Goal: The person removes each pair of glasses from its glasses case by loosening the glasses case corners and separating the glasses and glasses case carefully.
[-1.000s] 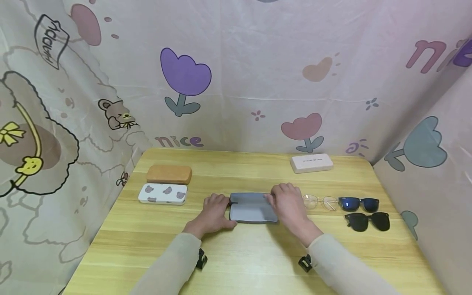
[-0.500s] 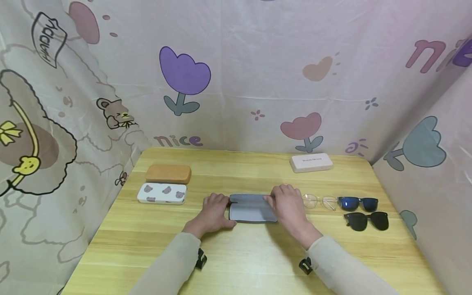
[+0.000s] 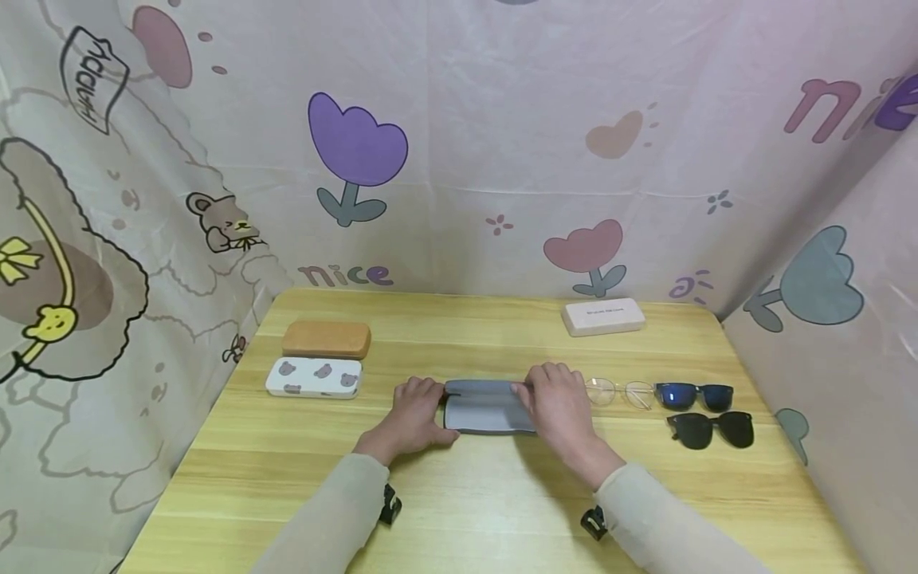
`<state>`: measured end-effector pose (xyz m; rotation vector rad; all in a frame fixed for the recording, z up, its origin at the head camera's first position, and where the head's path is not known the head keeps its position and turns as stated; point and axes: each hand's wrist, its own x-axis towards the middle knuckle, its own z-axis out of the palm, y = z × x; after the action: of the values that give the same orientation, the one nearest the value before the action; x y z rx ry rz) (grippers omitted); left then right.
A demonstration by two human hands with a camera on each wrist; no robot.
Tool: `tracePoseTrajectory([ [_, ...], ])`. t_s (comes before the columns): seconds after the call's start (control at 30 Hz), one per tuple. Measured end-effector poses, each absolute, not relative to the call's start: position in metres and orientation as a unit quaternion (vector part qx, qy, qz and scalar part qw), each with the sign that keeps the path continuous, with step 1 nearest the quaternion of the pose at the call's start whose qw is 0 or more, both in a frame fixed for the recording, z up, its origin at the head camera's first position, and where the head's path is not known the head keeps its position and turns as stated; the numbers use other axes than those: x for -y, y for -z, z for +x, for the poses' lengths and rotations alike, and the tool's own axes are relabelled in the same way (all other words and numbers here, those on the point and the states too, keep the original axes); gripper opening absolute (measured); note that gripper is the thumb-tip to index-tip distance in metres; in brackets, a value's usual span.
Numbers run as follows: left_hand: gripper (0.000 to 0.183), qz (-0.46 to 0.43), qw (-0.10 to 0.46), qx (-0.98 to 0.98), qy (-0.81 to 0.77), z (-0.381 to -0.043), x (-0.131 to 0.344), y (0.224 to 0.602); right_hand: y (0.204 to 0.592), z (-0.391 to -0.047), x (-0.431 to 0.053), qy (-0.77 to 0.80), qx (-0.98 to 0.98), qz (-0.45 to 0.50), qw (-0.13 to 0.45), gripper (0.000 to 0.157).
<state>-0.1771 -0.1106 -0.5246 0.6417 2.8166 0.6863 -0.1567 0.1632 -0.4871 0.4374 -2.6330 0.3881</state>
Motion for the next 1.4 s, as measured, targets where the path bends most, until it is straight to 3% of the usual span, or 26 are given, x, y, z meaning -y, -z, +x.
tracePoseTrajectory([
  [1.4,0.081,0.218,0.084,-0.948,-0.218,-0.1798,0.1113,0.5285,0.4925,-0.1525,-0.1622,-0.139,0.946,0.159,0.245,0.028],
])
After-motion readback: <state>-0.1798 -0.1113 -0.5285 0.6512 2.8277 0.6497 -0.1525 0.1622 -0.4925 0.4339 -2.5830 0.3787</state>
